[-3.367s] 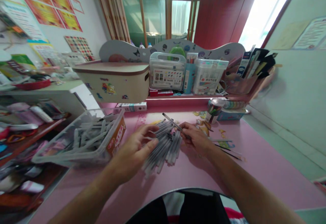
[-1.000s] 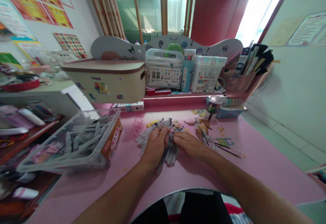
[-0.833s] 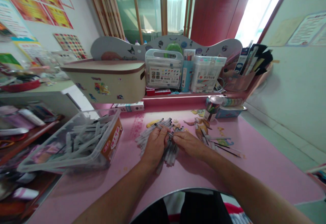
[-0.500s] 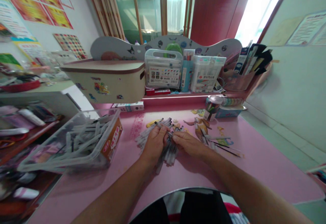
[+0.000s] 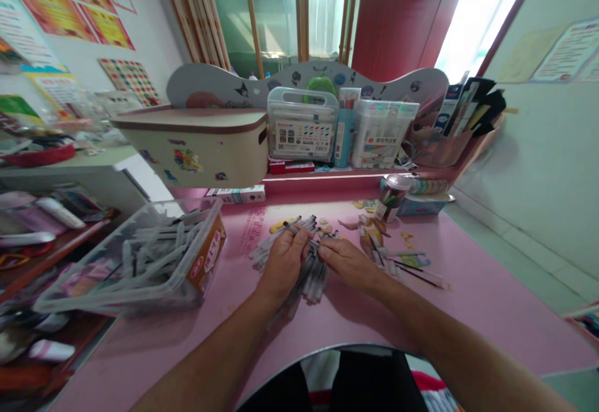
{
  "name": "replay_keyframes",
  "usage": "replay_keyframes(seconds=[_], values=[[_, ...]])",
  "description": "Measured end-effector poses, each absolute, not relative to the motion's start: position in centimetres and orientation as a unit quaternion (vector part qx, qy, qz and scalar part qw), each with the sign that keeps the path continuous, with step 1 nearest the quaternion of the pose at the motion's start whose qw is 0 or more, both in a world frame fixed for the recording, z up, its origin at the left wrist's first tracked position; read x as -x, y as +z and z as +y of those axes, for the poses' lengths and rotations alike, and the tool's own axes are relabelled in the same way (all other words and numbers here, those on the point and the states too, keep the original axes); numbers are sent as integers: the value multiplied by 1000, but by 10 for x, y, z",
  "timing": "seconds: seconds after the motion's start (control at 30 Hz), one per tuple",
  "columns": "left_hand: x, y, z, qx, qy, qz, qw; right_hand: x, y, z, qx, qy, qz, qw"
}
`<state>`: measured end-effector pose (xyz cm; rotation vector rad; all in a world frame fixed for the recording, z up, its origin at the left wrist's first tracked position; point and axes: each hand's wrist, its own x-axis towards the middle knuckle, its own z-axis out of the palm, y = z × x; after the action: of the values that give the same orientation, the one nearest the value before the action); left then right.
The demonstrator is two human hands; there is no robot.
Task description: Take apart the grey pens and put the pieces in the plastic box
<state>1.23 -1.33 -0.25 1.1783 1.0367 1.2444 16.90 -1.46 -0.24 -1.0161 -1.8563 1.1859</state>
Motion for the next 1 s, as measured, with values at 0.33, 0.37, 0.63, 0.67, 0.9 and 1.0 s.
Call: replay_keyframes(seconds=[0.33, 0.37, 0.63, 0.67, 0.9, 1.0], values=[[-6, 8, -8, -432, 546, 396, 598, -173, -3, -12, 371, 634, -542, 407], [-5, 8, -7, -421, 539, 389, 617, -175, -3, -11, 385, 629, -528, 420], [0, 7, -13, -432, 342, 293, 781, -178, -2, -9, 387, 620, -504, 461], [1, 6, -13, -439, 320, 287, 789, -178, -3, -10, 382, 624, -505, 457], [2, 5, -15, -407, 244, 285, 833, -177, -3, -11, 355, 631, -541, 429], [1, 8, -13, -362, 297, 300, 831, -176, -2, -9, 369, 633, -505, 456]])
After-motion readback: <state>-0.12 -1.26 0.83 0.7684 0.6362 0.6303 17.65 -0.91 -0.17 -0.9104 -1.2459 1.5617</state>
